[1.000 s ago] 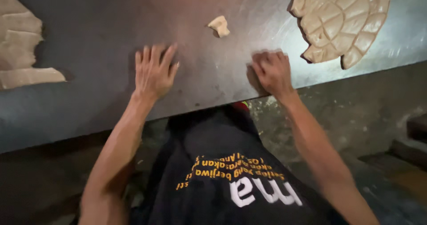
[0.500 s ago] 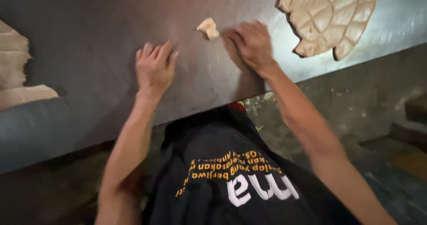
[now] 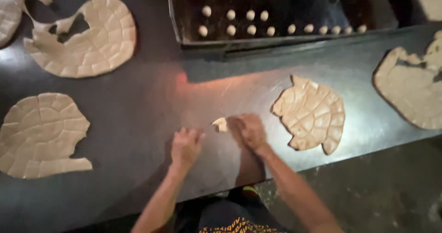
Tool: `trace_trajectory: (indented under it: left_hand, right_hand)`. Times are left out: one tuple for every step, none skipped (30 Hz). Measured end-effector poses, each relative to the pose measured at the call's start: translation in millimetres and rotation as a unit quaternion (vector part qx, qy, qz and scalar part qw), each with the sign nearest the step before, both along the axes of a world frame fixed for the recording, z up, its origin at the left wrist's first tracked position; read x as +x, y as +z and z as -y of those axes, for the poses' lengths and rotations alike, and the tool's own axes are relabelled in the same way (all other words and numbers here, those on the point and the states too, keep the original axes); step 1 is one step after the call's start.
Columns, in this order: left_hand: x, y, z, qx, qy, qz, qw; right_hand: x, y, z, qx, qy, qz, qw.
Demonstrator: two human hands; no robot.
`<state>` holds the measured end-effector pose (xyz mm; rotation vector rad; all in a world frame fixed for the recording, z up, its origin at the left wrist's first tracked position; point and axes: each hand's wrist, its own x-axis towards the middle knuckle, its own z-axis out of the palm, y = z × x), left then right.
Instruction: The person repeatedly rolls small pieces of dough into balls on a stainless steel table and places them onto a metal tray. The person also picks up and moves larger flat dough pieces on the table.
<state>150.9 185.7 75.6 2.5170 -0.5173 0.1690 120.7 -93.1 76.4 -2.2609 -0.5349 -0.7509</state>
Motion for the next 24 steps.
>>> trace_trajectory:
  left_hand:
    - [-10.9, -4.3, 10.3, -0.041, -0.027, 0.018, 0.999]
    - [-25.5, -7.9, 16.0, -0.081, -0.054, 0.039, 0.994]
    - [-39.1, -11.5, 13.5, -0.11, -0.078, 0.038, 0.99]
    - [-53.4, -14.4, 5.5, -0.137, -0.101, 0.036, 0.985]
    - [-65.4, -18.7, -6.1, -0.112, -0.099, 0.031, 0.988]
    - [-73.9, -24.1, -22.3, -0.085, -0.094, 0.026, 0.992]
    - [-81.2, -29.9, -39.4, -0.057, -0.109, 0.029, 0.992]
    - [-87.5, -36.8, -58.1, -0.027, -0.123, 0.032, 0.991]
    - [-89.9, -44.4, -75.1, -0.014, -0.122, 0.071, 0.99]
    - [-91.2, -51.4, -90.6, -0.002, -0.122, 0.106, 0.987]
    - [-91.8, -57.1, -103.0, 0.006, -0.118, 0.099, 0.988]
    - [-91.2, -61.0, -110.6, 0.014, -0.114, 0.092, 0.989]
    - [-90.1, -60.7, -111.9, 0.022, -0.111, 0.084, 0.99]
    - [-88.8, -58.7, -108.7, 0.022, -0.068, 0.047, 0.996]
    - [-87.4, -56.0, -99.8, 0.022, -0.024, 0.01, 0.999]
    - [-84.5, -47.3, -86.6, 0.021, 0.018, -0.026, 0.999]
    - [-80.8, -35.1, -68.2, -0.014, 0.067, -0.063, 0.996]
    - [-77.3, -21.9, -42.2, -0.05, 0.117, -0.099, 0.987]
    - [-72.3, -6.6, -15.3, -0.085, 0.166, -0.134, 0.973]
    - [-67.2, 9.8, 12.0, -0.116, 0.15, -0.133, 0.973]
    - [-62.3, 25.4, 40.9, -0.147, 0.133, -0.133, 0.971]
    - [-55.7, 39.8, 70.0, -0.168, 0.109, -0.083, 0.976]
    - [-50.5, 53.1, 95.8, -0.188, 0.084, -0.032, 0.978]
    - [-48.0, 65.6, 117.3, -0.197, 0.078, -0.043, 0.976]
  right_hand:
    - [-0.8, -8.3, -10.1, -0.008, -0.037, -0.081, 0.996]
    - [-9.1, -15.4, -18.0, -0.015, -0.072, -0.16, 0.984]
    - [-22.3, -20.8, -20.9, 0.009, -0.06, -0.156, 0.986]
    - [-40.9, -23.8, -20.7, 0.033, -0.046, -0.153, 0.987]
    - [-58.0, -25.2, -14.5, -0.008, -0.044, -0.141, 0.989]
    - [-74.9, -25.7, -6.5, -0.008, -0.031, -0.116, 0.993]
    - [-89.8, -24.8, 6.0, -0.014, -0.026, -0.135, 0.99]
    - [-102.3, -24.2, 18.3, -0.019, -0.022, -0.154, 0.988]
    - [-110.8, -23.1, 32.7, -0.032, 0.001, -0.173, 0.984]
    - [-117.1, -21.9, 46.3, -0.045, 0.023, -0.194, 0.98]
    - [-120.0, -20.7, 57.7, -0.033, 0.02, -0.204, 0.978]
    - [-119.7, -19.2, 67.2, -0.021, 0.018, -0.214, 0.976]
    - [-116.1, -16.9, 74.2, -0.01, 0.015, -0.225, 0.974]
    - [-110.3, -14.0, 78.1, 0.014, 0.016, -0.26, 0.965]
    - [-102.6, -9.9, 78.8, 0.037, 0.016, -0.295, 0.955]
    - [-93.4, -4.0, 77.5, 0.06, 0.016, -0.329, 0.942]
    - [-83.7, 3.1, 74.2, 0.057, 0.025, -0.304, 0.951]
    - [-72.0, 11.6, 69.3, 0.053, 0.036, -0.279, 0.958]
    - [-60.3, 21.0, 62.8, 0.049, 0.046, -0.254, 0.965]
    - [-50.3, 31.4, 57.0, 0.06, 0.073, -0.275, 0.957]
    - [-41.1, 41.4, 51.7, 0.071, 0.099, -0.298, 0.947]
    - [-32.5, 50.9, 47.6, 0.08, 0.124, -0.32, 0.936]
    - [-25.4, 59.5, 44.5, 0.069, 0.15, -0.3, 0.94]
    - [-19.8, 66.9, 43.4, 0.059, 0.174, -0.28, 0.942]
